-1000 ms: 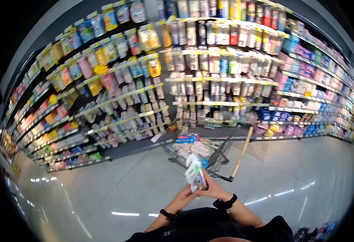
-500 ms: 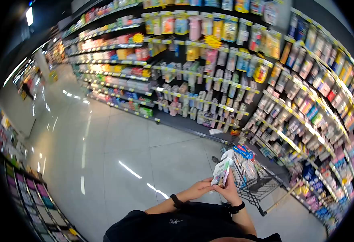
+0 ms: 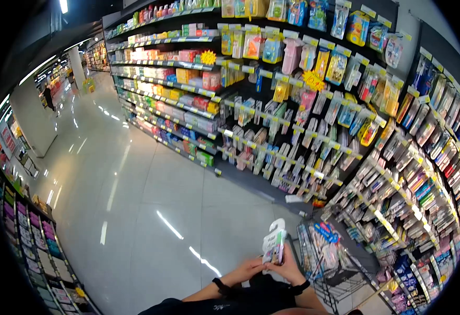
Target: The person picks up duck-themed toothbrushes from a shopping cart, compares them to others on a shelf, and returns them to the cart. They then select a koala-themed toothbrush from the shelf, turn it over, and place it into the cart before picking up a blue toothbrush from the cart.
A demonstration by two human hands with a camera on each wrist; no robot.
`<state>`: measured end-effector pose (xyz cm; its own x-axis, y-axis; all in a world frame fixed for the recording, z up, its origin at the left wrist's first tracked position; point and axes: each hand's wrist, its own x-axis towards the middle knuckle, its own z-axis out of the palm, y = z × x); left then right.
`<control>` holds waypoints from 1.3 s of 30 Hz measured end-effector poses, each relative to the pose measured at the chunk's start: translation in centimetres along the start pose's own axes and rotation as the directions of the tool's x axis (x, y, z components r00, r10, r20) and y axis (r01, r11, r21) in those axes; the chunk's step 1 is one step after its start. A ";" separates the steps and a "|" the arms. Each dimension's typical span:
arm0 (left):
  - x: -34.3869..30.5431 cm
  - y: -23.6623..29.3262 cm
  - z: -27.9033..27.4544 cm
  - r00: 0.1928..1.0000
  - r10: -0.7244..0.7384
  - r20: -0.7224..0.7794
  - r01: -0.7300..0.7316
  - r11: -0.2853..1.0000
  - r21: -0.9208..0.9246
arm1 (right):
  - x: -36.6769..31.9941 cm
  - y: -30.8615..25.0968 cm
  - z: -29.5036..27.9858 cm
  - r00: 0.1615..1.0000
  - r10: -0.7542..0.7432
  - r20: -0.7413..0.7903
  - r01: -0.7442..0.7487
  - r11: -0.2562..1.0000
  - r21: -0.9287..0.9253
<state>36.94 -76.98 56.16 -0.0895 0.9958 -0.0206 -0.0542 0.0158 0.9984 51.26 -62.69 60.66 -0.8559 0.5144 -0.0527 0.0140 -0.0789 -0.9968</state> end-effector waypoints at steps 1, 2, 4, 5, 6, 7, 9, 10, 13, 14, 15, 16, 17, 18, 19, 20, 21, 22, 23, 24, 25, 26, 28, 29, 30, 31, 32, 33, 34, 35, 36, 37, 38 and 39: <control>1.2 0.1 -0.5 1.000 0.016 0.002 -0.016 1.000 0.010 | 0.6 0.0 -0.8 1.000 0.026 -0.003 -0.025 0.999 0.034; 2.3 0.4 -0.9 1.000 0.028 0.006 -0.028 0.999 -0.020 | 1.6 -0.5 -1.2 1.000 0.016 -0.012 -0.015 0.997 0.079; 5.0 0.9 -1.6 0.999 0.037 0.006 -0.037 0.998 -0.047 | 3.7 -0.1 -2.9 0.999 0.025 -0.027 -0.022 0.992 0.127; 6.6 1.4 -2.1 1.000 0.026 -0.005 -0.026 0.998 -0.065 | 5.0 -0.3 -3.8 0.999 0.021 -0.025 -0.018 0.991 0.130; 8.3 2.0 -2.7 1.000 0.016 -0.016 -0.017 0.997 -0.080 | 6.5 -0.4 -4.7 1.000 -0.002 -0.028 0.006 0.991 0.134; 10.1 1.9 -3.6 1.000 0.017 -0.018 -0.018 0.997 -0.072 | 7.8 -0.5 -5.7 0.999 -0.025 -0.032 0.029 0.990 0.138; 13.8 1.6 -5.3 0.995 -0.091 0.027 0.094 0.984 -0.149 | 11.1 0.6 -8.6 0.999 0.009 -0.033 -0.003 0.983 0.181; 15.5 2.0 -5.9 0.995 -0.093 0.023 0.096 0.985 -0.142 | 12.7 0.9 -10.0 0.999 0.043 -0.031 -0.035 0.975 0.219; 20.7 4.7 -7.8 0.983 -0.177 -0.053 0.142 0.910 -0.390 | 17.4 -1.3 -12.7 0.999 0.036 0.036 -0.041 0.985 0.165; 22.1 5.3 -8.4 0.982 -0.182 -0.057 0.146 0.910 -0.389 | 19.0 -1.8 -13.3 0.998 0.010 0.059 -0.020 0.984 0.174; 23.3 5.7 -8.9 0.986 -0.153 -0.071 0.105 0.886 -0.451 | 20.9 -2.2 -13.7 0.994 -0.055 0.092 0.041 0.989 0.144; 24.6 5.8 -9.4 0.989 -0.123 -0.085 0.063 0.856 -0.513 | 22.5 -2.8 -14.1 0.995 -0.049 0.091 0.036 0.989 0.146; 25.6 5.4 -10.2 0.991 -0.103 -0.086 0.044 0.857 -0.514 | 24.0 -4.3 -14.0 0.991 -0.065 0.117 0.054 0.994 0.093; 26.3 5.3 -10.9 0.991 -0.105 -0.085 0.046 0.854 -0.518 | 25.4 -5.2 -14.0 0.986 -0.080 0.144 0.075 0.996 0.041; 27.1 5.2 -11.8 0.989 -0.071 -0.132 -0.006 0.864 -0.503 | 27.1 -5.2 -14.2 0.984 -0.039 0.172 0.025 0.997 0.079; 27.8 5.7 -12.8 0.984 -0.038 -0.172 -0.051 0.873 -0.486 | 28.7 -5.6 -14.3 0.987 -0.037 0.158 0.025 0.996 0.081; 28.3 6.3 -13.9 0.987 -0.044 -0.154 -0.037 0.871 -0.489 | 30.2 -6.1 -14.2 0.981 -0.058 0.186 0.047 0.997 0.059; 28.6 7.0 -15.0 0.981 -0.032 -0.189 -0.072 0.853 -0.518 | 31.6 -6.6 -14.3 0.974 -0.077 0.212 0.070 0.997 0.038; 28.9 7.7 -16.3 0.975 -0.020 -0.222 -0.107 0.832 -0.545 | 33.2 -6.9 -14.4 0.971 -0.079 0.225 0.088 0.996 -0.027; 29.1 7.9 -17.6 0.979 -0.025 -0.201 -0.092 0.829 -0.551 | 34.5 -7.5 -14.6 0.976 -0.074 0.204 0.082 0.996 -0.029; 29.4 8.0 -19.2 0.971 -0.025 -0.238 -0.107 0.844 -0.525 | 35.9 -8.4 -14.8 0.956 -0.100 0.276 0.137 0.983 -0.119; 29.7 8.1 -20.8 0.962 -0.023 -0.272 -0.120 0.860 -0.497 | 37.5 -9.4 -14.8 0.931 -0.117 0.347 0.197 0.959 -0.204; 30.6 8.7 -24.3 0.966 -0.003 -0.258 -0.116 0.887 -0.447 | 39.8 -12.8 -14.0 0.944 -0.132 0.304 0.213 0.944 -0.251; 31.2 8.5 -26.5 0.965 0.048 -0.259 -0.153 0.903 -0.402 | 41.2 -13.7 -13.8 0.948 -0.206 0.243 0.268 0.927 -0.261; 31.6 8.2 -28.6 0.962 0.097 -0.253 -0.186 0.916 -0.357 | 42.6 -14.8 -13.4 0.944 -0.278 0.177 0.319 0.908 -0.273; 31.9 7.7 -30.6 0.954 0.122 -0.273 -0.209 0.925 -0.318 | 43.5 -16.6 -13.0 0.939 -0.315 0.135 0.339 0.916 -0.215; 32.4 7.6 -32.7 0.967 0.116 -0.227 -0.187 0.928 -0.322 | 44.3 -18.9 -12.5 0.931 -0.354 0.087 0.364 0.917 -0.162; 33.1 7.8 -35.1 0.973 0.135 -0.190 -0.186 0.940 -0.287 | 44.9 -20.8 -11.9 0.930 -0.367 0.029 0.368 0.925 -0.089; 33.5 7.9 -37.1 0.977 0.146 -0.157 -0.183 0.949 -0.257 | 45.6 -22.9 -11.2 0.916 -0.402 0.007 0.401 0.914 -0.065; 34.0 8.2 -39.0 0.981 0.143 -0.129 -0.173 0.950 -0.262 | 45.8 -25.4 -9.9 0.911 -0.409 -0.057 0.406 0.912 -0.061; 34.7 9.2 -40.5 0.986 0.138 -0.093 -0.158 0.950 -0.269 | 45.9 -28.0 -8.3 0.899 -0.421 -0.119 0.417 0.907 -0.058; 35.5 10.6 -42.1 0.988 0.141 -0.057 -0.152 0.948 -0.280 | 45.8 -30.4 -6.7 0.891 -0.426 -0.155 0.420 0.905 -0.070; 36.3 11.4 -43.7 0.989 0.146 -0.022 -0.146 0.946 -0.288 | 45.6 -32.6 -5.2 0.872 -0.472 -0.127 0.472 0.881 -0.035; 37.1 11.3 -45.1 0.988 0.155 0.002 -0.148 0.943 -0.299 | 45.3 -34.4 -3.6 0.849 -0.520 -0.096 0.522 0.853 -0.001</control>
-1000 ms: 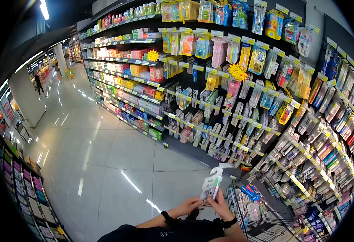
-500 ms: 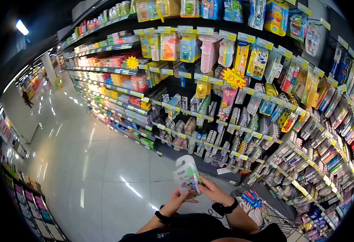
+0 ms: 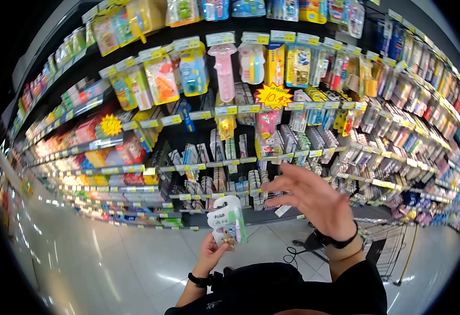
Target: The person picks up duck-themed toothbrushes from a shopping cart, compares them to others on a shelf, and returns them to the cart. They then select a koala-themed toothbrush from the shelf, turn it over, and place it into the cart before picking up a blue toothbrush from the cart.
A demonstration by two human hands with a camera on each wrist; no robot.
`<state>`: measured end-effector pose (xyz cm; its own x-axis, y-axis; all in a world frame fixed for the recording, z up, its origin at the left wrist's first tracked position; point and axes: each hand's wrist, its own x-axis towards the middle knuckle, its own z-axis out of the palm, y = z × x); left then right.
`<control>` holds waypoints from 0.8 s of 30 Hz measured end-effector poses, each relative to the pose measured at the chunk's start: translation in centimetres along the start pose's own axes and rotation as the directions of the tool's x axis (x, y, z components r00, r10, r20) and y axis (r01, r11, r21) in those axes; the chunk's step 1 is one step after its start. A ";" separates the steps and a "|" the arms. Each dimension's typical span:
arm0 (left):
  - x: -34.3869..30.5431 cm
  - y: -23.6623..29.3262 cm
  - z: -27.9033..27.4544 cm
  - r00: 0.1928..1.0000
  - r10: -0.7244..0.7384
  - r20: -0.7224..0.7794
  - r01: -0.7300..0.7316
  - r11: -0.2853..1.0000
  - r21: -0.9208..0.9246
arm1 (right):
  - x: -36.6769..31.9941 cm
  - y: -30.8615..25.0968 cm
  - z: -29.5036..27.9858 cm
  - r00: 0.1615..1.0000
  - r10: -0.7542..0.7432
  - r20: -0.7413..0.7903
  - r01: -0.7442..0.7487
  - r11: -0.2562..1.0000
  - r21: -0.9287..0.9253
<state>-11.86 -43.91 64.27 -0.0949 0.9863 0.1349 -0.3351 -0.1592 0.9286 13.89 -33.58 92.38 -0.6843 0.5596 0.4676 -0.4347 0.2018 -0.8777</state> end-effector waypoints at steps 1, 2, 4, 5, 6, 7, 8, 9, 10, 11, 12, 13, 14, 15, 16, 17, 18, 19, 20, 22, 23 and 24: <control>1.1 0.0 -1.1 0.999 -0.009 0.032 0.009 1.000 0.000 | 0.3 -1.6 1.8 0.999 -0.024 0.032 0.023 0.999 0.035; 2.0 -0.1 -2.0 1.000 0.008 0.022 -0.008 1.000 -0.003 | 0.6 -2.6 3.2 0.997 -0.047 0.062 0.042 0.997 0.071; 3.2 1.8 -1.4 0.990 0.137 0.014 -0.136 0.955 0.264 | 2.1 -3.1 4.3 0.896 -0.237 0.375 0.210 0.971 0.111; 3.7 1.4 -1.3 0.992 0.122 0.037 -0.128 0.955 0.267 | 2.1 -3.8 5.6 0.864 -0.353 0.359 0.337 0.935 0.110; 4.4 0.5 -1.4 0.997 0.069 0.018 -0.070 0.993 0.092 | 2.0 -4.3 6.9 0.815 -0.464 0.346 0.458 0.883 0.107; 4.9 0.0 -1.3 1.000 0.015 0.006 -0.014 0.996 -0.083 | 1.9 -3.7 8.1 0.818 -0.471 0.330 0.468 0.879 0.095; 5.2 0.0 -0.6 1.000 0.008 0.000 -0.008 0.994 -0.111 | 1.7 -2.9 9.5 0.745 -0.580 0.329 0.570 0.810 0.137; 5.3 -0.1 0.1 1.000 0.002 -0.008 -0.003 0.990 -0.141 | 1.6 -2.1 10.9 0.660 -0.677 0.326 0.660 0.730 0.179; 5.2 -0.2 0.7 1.000 -0.007 -0.001 0.007 0.989 -0.149 | 1.7 -1.1 12.8 0.659 -0.680 0.320 0.666 0.726 0.172; 5.0 -0.3 1.2 1.000 -0.014 0.002 0.014 0.987 -0.158 | 2.2 -0.5 14.9 0.618 -0.782 0.084 0.753 0.619 0.223; 4.9 -0.8 1.5 1.000 -0.009 0.016 0.011 0.987 -0.162 | 2.5 -0.7 15.9 0.539 -0.828 -0.155 0.833 0.496 0.243; 4.6 -1.0 1.7 1.000 -0.004 0.018 0.007 0.987 -0.162 | 1.6 -2.1 15.1 0.536 -0.831 -0.152 0.835 0.494 0.243; 4.2 -1.3 2.0 0.999 -0.018 0.027 0.022 0.987 -0.158 | 0.9 -5.1 13.3 0.668 -0.742 -0.057 0.738 0.651 0.177; 3.9 -1.5 2.5 0.999 -0.033 0.036 0.038 0.987 -0.155 | 0.4 -6.9 12.2 0.783 -0.622 0.026 0.617 0.781 0.093; 3.5 -1.8 2.9 0.999 -0.030 0.030 0.034 0.989 -0.144 | -0.4 -6.3 12.8 0.784 -0.621 0.028 0.616 0.782 0.092; 3.1 -2.2 3.3 0.999 -0.030 0.028 0.034 0.989 -0.146 | -1.4 -5.1 13.9 0.756 -0.643 -0.118 0.653 0.754 0.074; 2.7 -2.7 3.9 0.999 -0.024 -0.024 0.020 0.991 -0.134 | -2.0 -4.7 14.3 0.711 -0.653 -0.261 0.686 0.726 0.050; 2.5 -3.2 4.7 0.997 -0.013 -0.073 0.004 0.992 -0.123 | -2.6 -5.1 13.3 0.711 -0.655 -0.256 0.686 0.726 0.049; 2.3 -3.6 5.7 0.990 -0.029 -0.136 0.010 0.990 -0.139 | -2.6 -6.0 12.0 0.667 -0.722 -0.185 0.728 0.684 -0.043; 1.7 -4.7 7.0 0.986 -0.035 -0.160 0.011 0.988 -0.152 | -3.8 -6.8 10.3 0.620 -0.777 -0.105 0.767 0.629 -0.125; 1.6 -5.2 8.0 0.982 -0.046 -0.184 0.016 0.987 -0.163 | -4.9 -6.7 9.7 0.596 -0.792 -0.135 0.780 0.611 -0.136; 1.4 -5.6 9.5 0.969 -0.045 -0.242 0.004 0.985 -0.170 | -6.1 -6.8 9.2 0.570 -0.805 -0.167 0.793 0.592 -0.147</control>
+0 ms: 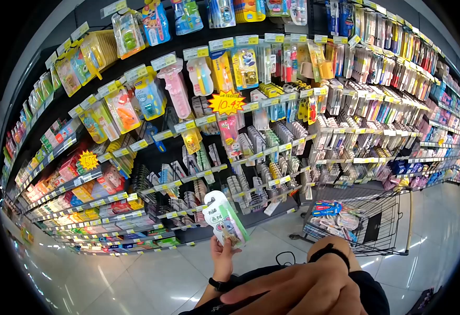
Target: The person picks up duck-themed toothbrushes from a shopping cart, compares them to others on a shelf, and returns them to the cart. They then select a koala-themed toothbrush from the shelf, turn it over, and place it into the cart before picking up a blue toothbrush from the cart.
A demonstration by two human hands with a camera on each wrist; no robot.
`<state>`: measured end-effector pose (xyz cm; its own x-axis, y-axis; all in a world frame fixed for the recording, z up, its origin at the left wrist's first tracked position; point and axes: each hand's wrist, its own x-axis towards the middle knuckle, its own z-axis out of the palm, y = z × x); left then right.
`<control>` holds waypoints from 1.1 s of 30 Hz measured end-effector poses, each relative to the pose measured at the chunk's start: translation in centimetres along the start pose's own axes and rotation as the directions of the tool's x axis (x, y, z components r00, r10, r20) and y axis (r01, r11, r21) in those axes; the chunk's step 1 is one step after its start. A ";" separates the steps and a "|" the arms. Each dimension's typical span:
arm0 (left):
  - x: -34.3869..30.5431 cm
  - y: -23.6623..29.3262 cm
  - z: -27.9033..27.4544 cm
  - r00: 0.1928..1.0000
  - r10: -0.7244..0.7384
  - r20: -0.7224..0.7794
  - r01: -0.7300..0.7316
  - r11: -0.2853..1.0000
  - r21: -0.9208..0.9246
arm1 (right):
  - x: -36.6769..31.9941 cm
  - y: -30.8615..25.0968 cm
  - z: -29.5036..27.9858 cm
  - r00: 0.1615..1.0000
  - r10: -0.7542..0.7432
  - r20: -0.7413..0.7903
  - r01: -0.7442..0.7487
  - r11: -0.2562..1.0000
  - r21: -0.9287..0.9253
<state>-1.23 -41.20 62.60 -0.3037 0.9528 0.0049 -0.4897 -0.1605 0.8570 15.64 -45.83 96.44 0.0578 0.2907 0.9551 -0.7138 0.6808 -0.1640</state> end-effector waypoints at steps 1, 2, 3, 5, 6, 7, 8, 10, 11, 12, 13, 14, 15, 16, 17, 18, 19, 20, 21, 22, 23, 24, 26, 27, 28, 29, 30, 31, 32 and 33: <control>-0.4 -0.9 0.8 1.000 0.009 -0.001 -0.009 1.000 0.002 | -0.7 -1.2 -0.8 1.000 -0.005 0.003 0.005 1.000 0.007; -0.7 -1.9 1.3 0.999 -0.027 -0.030 0.029 0.998 0.060 | -1.4 -2.6 -1.7 0.997 0.065 -0.051 -0.062 0.996 0.060; -1.0 -2.8 1.8 0.996 -0.062 -0.061 0.069 0.991 0.118 | -1.8 -3.9 -2.8 0.985 0.138 -0.101 -0.126 0.985 0.116; -1.7 -4.3 3.7 0.996 -0.075 -0.057 0.082 0.988 0.132 | -2.7 -4.1 -6.7 0.994 0.034 0.101 -0.050 0.985 0.164; -2.2 -4.9 4.8 0.995 -0.088 -0.043 0.094 0.985 0.148 | -3.6 -4.6 -7.4 0.999 -0.033 0.027 0.026 0.975 0.221; -2.7 -5.5 5.8 0.994 -0.103 -0.034 0.107 0.981 0.164 | -4.1 -5.3 -8.0 0.994 -0.093 -0.052 0.104 0.957 0.272; -3.1 -6.3 6.5 0.992 -0.121 -0.021 0.123 0.978 0.166 | -2.7 -7.0 -10.2 0.993 -0.006 0.117 -0.034 0.943 0.332; -3.6 -7.0 8.7 0.989 -0.147 -0.013 0.147 0.975 0.167 | -4.6 -7.0 -13.0 0.993 -0.084 0.085 0.051 0.942 0.332; -3.9 -7.4 9.8 0.986 -0.165 -0.011 0.165 0.974 0.153 | -6.0 -6.6 -14.4 0.986 -0.155 0.064 0.125 0.934 0.335; -4.2 -8.1 10.8 0.992 -0.127 0.007 0.125 0.984 0.124 | -7.6 -7.8 -16.8 0.981 0.193 0.001 -0.190 0.968 0.166; -4.8 -8.5 11.6 0.995 -0.099 0.013 0.097 0.991 0.096 | -9.7 -9.5 -19.5 0.848 0.518 -0.109 -0.519 0.855 0.025; -5.2 -8.2 12.7 0.994 -0.107 0.016 0.104 0.986 0.133 | -11.3 -9.2 -22.2 0.757 0.578 -0.304 -0.635 0.761 -0.135; -5.3 -8.0 13.6 0.993 -0.115 0.023 0.110 0.980 0.165 | -12.2 -7.9 -25.3 0.757 0.570 -0.320 -0.645 0.731 -0.224; -5.4 -8.6 13.8 0.992 -0.117 0.041 0.111 0.986 0.126 | -13.6 -6.9 -27.0 0.640 0.601 -0.478 -0.750 0.625 -0.219; -5.4 -9.4 13.9 0.992 -0.111 0.066 0.106 0.991 0.086 | -15.4 -6.3 -28.4 0.512 0.593 -0.621 -0.836 0.511 -0.200; -5.5 -9.7 14.3 0.992 -0.102 0.069 0.097 0.993 0.074 | -18.2 -6.2 -30.0 0.483 0.620 -0.618 -0.857 0.480 -0.188; -5.4 -10.1 14.6 0.993 -0.083 0.079 0.079 0.995 0.062 | -20.9 -6.0 -31.9 0.415 0.695 -0.587 -0.907 0.365 -0.209; -5.6 -10.6 14.7 0.994 -0.075 0.074 0.071 0.995 0.063 | -23.2 -5.5 -33.5 0.345 0.757 -0.555 -0.938 0.252 -0.239; -5.6 -10.9 14.8 0.995 -0.083 0.054 0.080 0.995 0.054 | -25.4 -4.6 -34.1 0.329 0.769 -0.549 -0.943 0.233 -0.238; -5.7 -11.1 14.8 0.994 -0.072 0.086 0.066 0.996 0.067 | -27.6 -3.9 -34.4 0.285 0.794 -0.537 -0.956 0.279 -0.094; -5.9 -11.4 14.8 0.991 -0.061 0.120 0.052 0.995 0.082 | -28.9 -3.6 -34.0 0.242 0.818 -0.521 -0.947 0.315 0.055; -6.1 -11.3 15.1 0.992 -0.059 0.114 0.049 0.995 0.091 | -28.6 -3.6 -32.8 0.224 0.826 -0.517 -0.953 0.297 0.063; -6.6 -10.8 15.6 0.993 -0.056 0.107 0.045 0.994 0.103 | -27.3 -2.8 -30.9 0.110 0.903 -0.416 -0.944 0.226 0.241; -6.7 -10.6 15.7 0.992 -0.044 0.119 0.030 0.993 0.115 | -27.5 -2.5 -30.9 0.099 0.909 -0.405 -0.946 0.213 0.246; -6.8 -10.6 15.6 0.991 -0.043 0.130 0.025 0.990 0.138 | -27.9 -2.2 -30.8 0.134 0.934 -0.331 -0.972 0.189 0.138; -6.9 -10.5 15.4 0.992 -0.045 0.117 0.028 0.990 0.140 | -28.1 -1.9 -30.6 0.161 0.954 -0.252 -0.984 0.174 0.027; -7.1 -10.5 15.3 0.992 -0.053 0.111 0.034 0.986 0.165 | -27.9 -1.6 -30.5 0.206 0.960 -0.190 -0.978 0.196 -0.068; -7.2 -10.5 15.2 0.993 -0.059 0.105 0.038 0.981 0.189 | -28.0 -1.4 -30.5 0.198 0.963 -0.182 -0.980 0.189 -0.065; -7.3 -10.6 14.9 0.994 -0.056 0.093 0.038 0.982 0.187 | -28.2 -1.0 -30.6 0.192 0.971 -0.139 -0.980 0.183 -0.076; -7.3 -10.5 14.5 0.994 -0.058 0.095 0.040 0.983 0.180 | -28.3 -0.7 -30.5 0.185 0.978 -0.095 -0.980 0.177 -0.088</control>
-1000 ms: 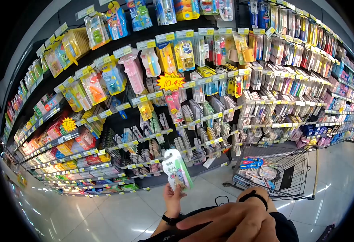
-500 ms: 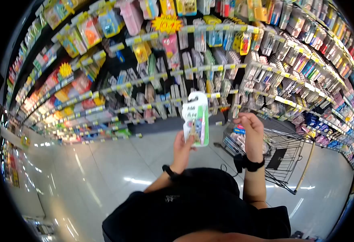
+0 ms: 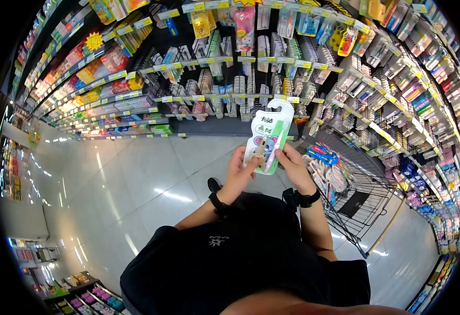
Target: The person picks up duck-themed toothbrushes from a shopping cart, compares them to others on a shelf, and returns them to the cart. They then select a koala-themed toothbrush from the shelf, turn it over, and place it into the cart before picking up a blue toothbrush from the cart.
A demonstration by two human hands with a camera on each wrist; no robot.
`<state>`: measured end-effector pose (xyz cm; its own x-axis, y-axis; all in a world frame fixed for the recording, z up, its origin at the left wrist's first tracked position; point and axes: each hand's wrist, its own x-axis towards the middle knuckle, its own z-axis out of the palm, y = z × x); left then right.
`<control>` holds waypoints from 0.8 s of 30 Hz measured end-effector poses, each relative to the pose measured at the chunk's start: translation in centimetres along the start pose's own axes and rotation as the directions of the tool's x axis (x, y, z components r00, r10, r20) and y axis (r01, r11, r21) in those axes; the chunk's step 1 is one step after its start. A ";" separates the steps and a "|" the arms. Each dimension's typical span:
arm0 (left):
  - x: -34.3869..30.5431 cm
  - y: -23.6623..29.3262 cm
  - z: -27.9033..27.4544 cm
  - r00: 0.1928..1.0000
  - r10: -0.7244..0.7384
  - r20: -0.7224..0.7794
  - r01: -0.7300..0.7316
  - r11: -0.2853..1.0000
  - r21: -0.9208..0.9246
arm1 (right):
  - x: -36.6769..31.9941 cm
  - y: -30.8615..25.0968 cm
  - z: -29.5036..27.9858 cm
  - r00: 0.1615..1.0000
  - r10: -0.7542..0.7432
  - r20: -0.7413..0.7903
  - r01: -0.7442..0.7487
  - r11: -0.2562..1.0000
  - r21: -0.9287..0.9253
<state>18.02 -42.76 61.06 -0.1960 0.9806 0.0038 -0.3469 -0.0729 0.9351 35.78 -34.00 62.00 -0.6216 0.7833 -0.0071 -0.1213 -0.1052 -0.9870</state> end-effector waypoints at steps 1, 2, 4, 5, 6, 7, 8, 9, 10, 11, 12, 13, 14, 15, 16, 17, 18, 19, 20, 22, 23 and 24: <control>-0.1 0.0 -0.4 1.000 -0.002 0.002 0.002 1.000 -0.008 | 0.3 0.1 0.3 1.000 0.007 0.012 -0.007 1.000 0.000; -0.2 -0.1 -1.0 1.000 -0.001 -0.012 0.001 1.000 -0.009 | 0.8 0.3 0.7 1.000 0.006 0.021 -0.006 1.000 0.020; -0.4 -0.4 -2.2 0.999 -0.026 -0.019 0.026 1.000 -0.012 | 1.7 0.6 1.6 0.999 0.011 0.040 -0.013 0.999 0.043; -0.4 -0.1 -2.6 0.999 -0.029 -0.033 0.028 1.000 -0.014 | 2.2 0.7 2.0 0.999 0.007 0.048 -0.007 1.000 0.003; -0.5 0.2 -3.1 0.997 -0.059 -0.048 0.059 0.998 -0.019 | 2.6 0.9 2.5 0.998 0.008 0.056 -0.006 0.999 -0.035; -0.6 0.5 -3.7 0.994 -0.094 -0.064 0.093 0.995 -0.026 | 3.0 1.1 3.0 0.998 0.026 0.064 -0.024 0.999 -0.032; -0.8 0.9 -4.1 0.991 -0.107 -0.079 0.105 0.994 -0.032 | 3.7 1.4 3.4 0.996 0.019 0.088 -0.015 0.999 -0.045; -0.8 1.3 -4.5 0.991 -0.100 -0.086 0.098 0.995 -0.027 | 4.4 1.5 3.8 0.994 0.010 0.111 -0.004 0.998 -0.060; -0.6 1.5 -5.1 0.992 -0.093 -0.090 0.091 0.996 -0.021 | 5.1 1.5 4.3 0.993 0.027 0.117 -0.021 0.998 -0.059; -0.5 1.3 -6.0 0.989 -0.111 -0.097 0.108 0.993 -0.036 | 5.6 1.3 4.9 0.992 0.003 0.127 0.007 0.997 -0.078; -0.4 1.6 -6.5 0.985 -0.135 -0.107 0.131 0.990 -0.047 | 5.9 1.5 5.4 0.991 -0.016 0.135 0.029 0.995 -0.097; -0.4 2.0 -7.0 0.989 -0.114 -0.098 0.110 0.993 -0.052 | 6.5 1.9 5.7 0.990 -0.007 0.144 0.022 0.994 -0.108; -0.2 2.3 -7.5 0.992 -0.089 -0.088 0.084 0.995 -0.058 | 7.0 2.2 6.1 0.990 0.019 0.139 -0.004 0.994 -0.107; 0.0 2.5 -8.3 0.994 -0.085 -0.076 0.077 0.993 -0.092 | 7.8 2.3 6.7 0.990 0.024 0.138 -0.013 0.996 -0.085; 0.0 2.7 -8.9 0.993 -0.089 -0.078 0.081 0.991 -0.102 | 8.4 2.3 7.0 0.990 0.020 0.139 -0.011 0.998 -0.067; 0.4 3.1 -9.7 0.995 -0.085 -0.052 0.080 0.992 -0.093 | 9.3 2.3 7.2 0.989 0.028 0.146 -0.012 0.994 -0.108; 1.0 3.5 -10.6 0.997 -0.077 -0.025 0.074 0.994 -0.081 | 10.3 2.1 7.7 0.988 0.028 0.152 -0.009 0.993 -0.120; 1.5 3.8 -11.5 0.997 -0.068 -0.024 0.065 0.994 -0.088 | 11.2 1.9 8.4 0.989 0.028 0.145 -0.011 0.993 -0.114; 2.0 4.0 -12.6 0.998 -0.055 -0.021 0.054 0.995 -0.080 | 12.2 1.8 9.2 0.991 0.025 0.133 -0.011 0.994 -0.107; 3.8 4.6 -15.1 1.000 -0.017 0.016 0.018 0.998 -0.067 | 14.6 1.0 11.2 0.993 -0.027 0.114 0.035 0.997 -0.064; 4.7 4.9 -16.4 0.998 -0.024 0.051 0.026 0.999 -0.032 | 15.8 0.3 12.3 0.998 -0.053 0.039 0.053 0.999 -0.011; 5.6 5.1 -17.5 0.995 -0.038 0.088 0.038 0.999 0.005 | 17.2 -0.4 13.1 0.996 -0.072 -0.043 0.074 0.996 0.044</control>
<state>-0.94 -40.88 59.65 -0.1008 0.9949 -0.0010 -0.3493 -0.0345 0.9364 15.00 -28.57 64.34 -0.5778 0.8142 0.0573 -0.2012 -0.0740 -0.9768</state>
